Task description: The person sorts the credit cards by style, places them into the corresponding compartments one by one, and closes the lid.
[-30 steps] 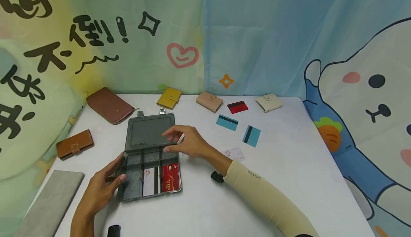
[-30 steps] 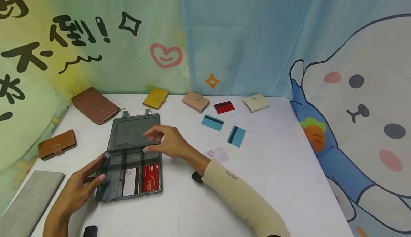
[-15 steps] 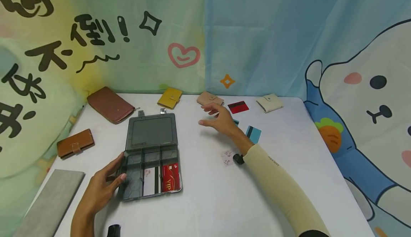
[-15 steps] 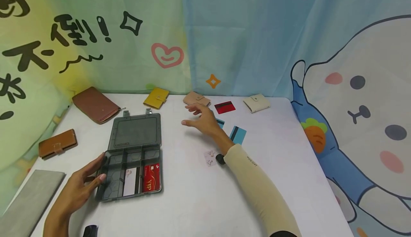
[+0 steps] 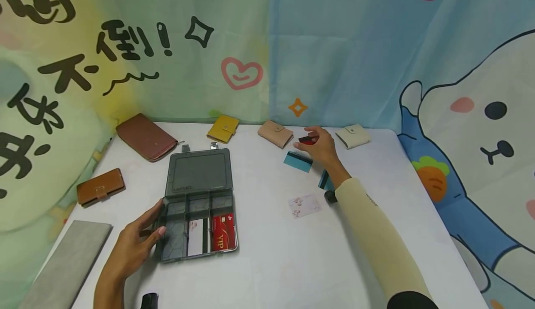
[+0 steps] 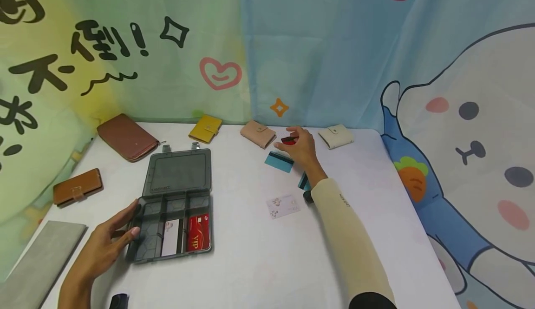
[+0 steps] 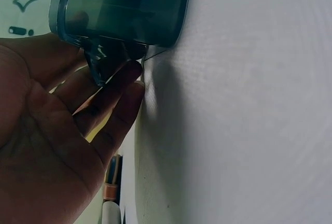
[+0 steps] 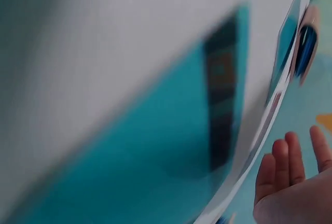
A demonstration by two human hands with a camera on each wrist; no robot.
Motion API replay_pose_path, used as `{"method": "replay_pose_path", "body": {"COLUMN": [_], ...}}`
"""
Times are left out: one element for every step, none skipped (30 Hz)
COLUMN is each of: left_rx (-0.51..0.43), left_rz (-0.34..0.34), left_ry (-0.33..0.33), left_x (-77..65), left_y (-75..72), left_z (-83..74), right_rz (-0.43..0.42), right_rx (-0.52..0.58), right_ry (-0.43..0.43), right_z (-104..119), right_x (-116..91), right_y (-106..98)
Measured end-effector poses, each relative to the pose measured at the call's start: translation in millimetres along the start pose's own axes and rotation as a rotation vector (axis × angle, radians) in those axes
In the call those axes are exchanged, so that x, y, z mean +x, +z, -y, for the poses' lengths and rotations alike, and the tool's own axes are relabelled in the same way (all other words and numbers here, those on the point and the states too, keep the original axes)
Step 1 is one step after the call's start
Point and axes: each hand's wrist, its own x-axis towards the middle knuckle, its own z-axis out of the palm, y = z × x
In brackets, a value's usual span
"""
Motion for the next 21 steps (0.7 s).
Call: {"method": "replay_pose_path", "body": {"left_rx": [0.001, 0.001, -0.003, -0.006, -0.002, -0.003, -0.006, -0.003, -0.006, -0.006, -0.008, -0.010, -0.005, -0.006, -0.013, -0.010, -0.006, -0.002, -0.005, -0.009, -0.007], "left_rz": [-0.001, 0.000, -0.001, -0.002, -0.004, -0.004, -0.004, -0.005, -0.006, -0.005, -0.003, -0.003, -0.003, -0.003, -0.001, -0.002, -0.003, -0.002, -0.001, 0.000, 0.001], "left_ry": [0.003, 0.005, 0.010, 0.015, 0.019, 0.023, 0.026, 0.030, 0.031, 0.028, 0.026, 0.024, 0.022, 0.021, 0.017, 0.019, 0.021, 0.021, 0.021, 0.020, 0.019], "left_x": [0.0, 0.0, 0.1, 0.2, 0.2, 0.3, 0.2, 0.2, 0.3, 0.2, 0.3, 0.4, 0.4, 0.5, 0.6, 0.6, 0.6, 0.7, 0.8, 0.8, 0.9], "left_y": [-0.1, -0.3, -0.5, -0.9, -1.1, -1.5, -2.0, -2.3, -2.7, -3.0, -3.2, -3.3, -3.1, -3.1, -3.1, -2.4, -1.9, -1.3, -1.1, -1.0, -0.7], "left_z": [0.1, 0.2, 0.1, 0.1, -0.1, -0.2, -0.6, -0.9, -1.0, -1.3, -1.5, -1.6, -1.7, -1.6, -1.4, -0.6, 0.0, 0.8, 1.5, 2.1, 2.6], "right_rz": [-0.016, -0.029, -0.044, -0.057, -0.070, -0.082, -0.092, -0.097, -0.099, -0.102, -0.101, -0.099, -0.094, -0.089, -0.087, -0.086, -0.081, -0.080, -0.077, -0.074, -0.069], "right_rx": [-0.007, -0.018, -0.039, -0.063, -0.088, -0.119, -0.147, -0.176, -0.206, -0.228, -0.252, -0.275, -0.297, -0.319, -0.341, -0.359, -0.377, -0.387, -0.394, -0.390, -0.389], "right_ry": [0.015, 0.030, 0.045, 0.059, 0.072, 0.092, 0.113, 0.134, 0.152, 0.171, 0.190, 0.207, 0.215, 0.222, 0.227, 0.228, 0.229, 0.228, 0.228, 0.229, 0.230], "right_z": [-3, -6, -9, -11, -12, -14, -15, -15, -16, -17, -17, -18, -18, -18, -18, -18, -17, -17, -16, -16, -15], "right_x": [2, 3, 4, 5, 6, 7, 8, 8, 9, 9, 10, 11, 12, 13, 14, 14, 15, 15, 15, 16, 16], "right_y": [-3, -6, -8, -10, -11, -13, -13, -14, -14, -14, -14, -13, -13, -12, -12, -12, -11, -11, -11, -11, -11]}}
